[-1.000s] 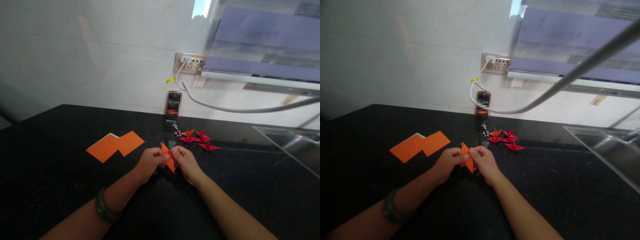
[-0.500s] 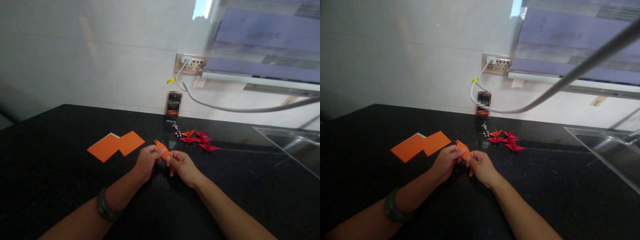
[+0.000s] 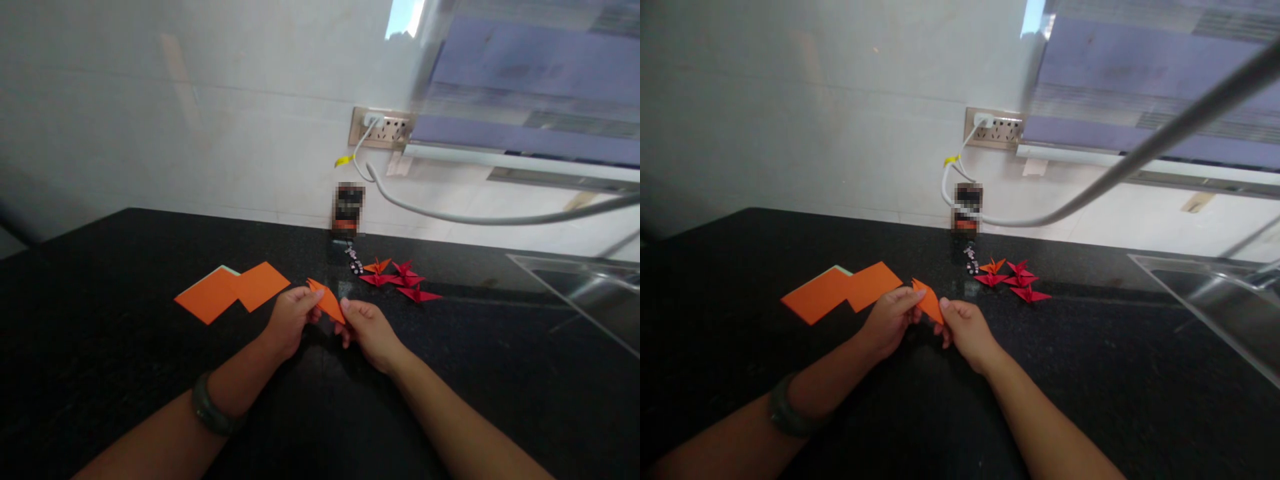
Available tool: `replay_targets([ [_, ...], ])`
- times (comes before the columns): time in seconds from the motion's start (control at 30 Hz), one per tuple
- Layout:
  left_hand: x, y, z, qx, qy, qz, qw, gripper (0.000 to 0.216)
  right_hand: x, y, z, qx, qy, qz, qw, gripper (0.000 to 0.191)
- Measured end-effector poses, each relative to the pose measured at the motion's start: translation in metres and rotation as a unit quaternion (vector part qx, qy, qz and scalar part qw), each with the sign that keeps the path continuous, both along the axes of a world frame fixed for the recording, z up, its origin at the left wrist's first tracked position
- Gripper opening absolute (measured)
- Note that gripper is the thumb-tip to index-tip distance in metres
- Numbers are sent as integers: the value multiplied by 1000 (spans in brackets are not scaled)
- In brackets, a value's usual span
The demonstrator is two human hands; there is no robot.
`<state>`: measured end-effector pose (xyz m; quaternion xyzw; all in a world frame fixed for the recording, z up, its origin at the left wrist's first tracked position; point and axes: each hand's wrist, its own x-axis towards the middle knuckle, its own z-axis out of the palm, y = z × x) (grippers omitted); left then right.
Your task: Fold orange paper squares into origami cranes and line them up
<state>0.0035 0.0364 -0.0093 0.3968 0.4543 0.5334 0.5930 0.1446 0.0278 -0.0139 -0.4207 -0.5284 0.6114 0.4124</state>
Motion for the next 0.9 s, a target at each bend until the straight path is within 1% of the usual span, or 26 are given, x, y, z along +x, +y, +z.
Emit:
replay_targets([
  [0.1,0,0,0,-9,-17,-7,1000,25,1,0,-1,-24,63,23,997,35],
  [0.2,-1,0,0,-12,-44,-12,999,23,2,-1,1,-30,96,52,994,27],
  [0.3,-1,0,0,-17,-58,-16,998,23,2,-2,2,-31,97,58,993,24],
  [0.4,-1,0,-1,-14,-38,-8,999,23,2,0,0,-19,62,42,997,18],
  [0.47,0,0,-2,-7,-6,3,1000,24,2,1,-2,24,38,23,999,31],
  [0.53,0,0,-2,-1,30,7,1000,24,3,1,-3,97,8,1,995,42],
  [0.57,0,0,-3,-1,46,4,999,24,4,1,-3,140,-14,-8,990,41],
  [0.63,0,-1,-3,-1,72,-10,997,24,5,2,-2,221,-65,-10,973,31],
  [0.7,0,-1,-3,-2,89,-33,995,23,8,3,0,280,-104,2,954,26],
  [0.77,0,-2,-2,-8,92,-55,994,21,10,4,1,310,-118,15,943,26],
  [0.9,0,-2,0,-33,59,-76,995,17,15,5,2,305,-129,35,943,24],
])
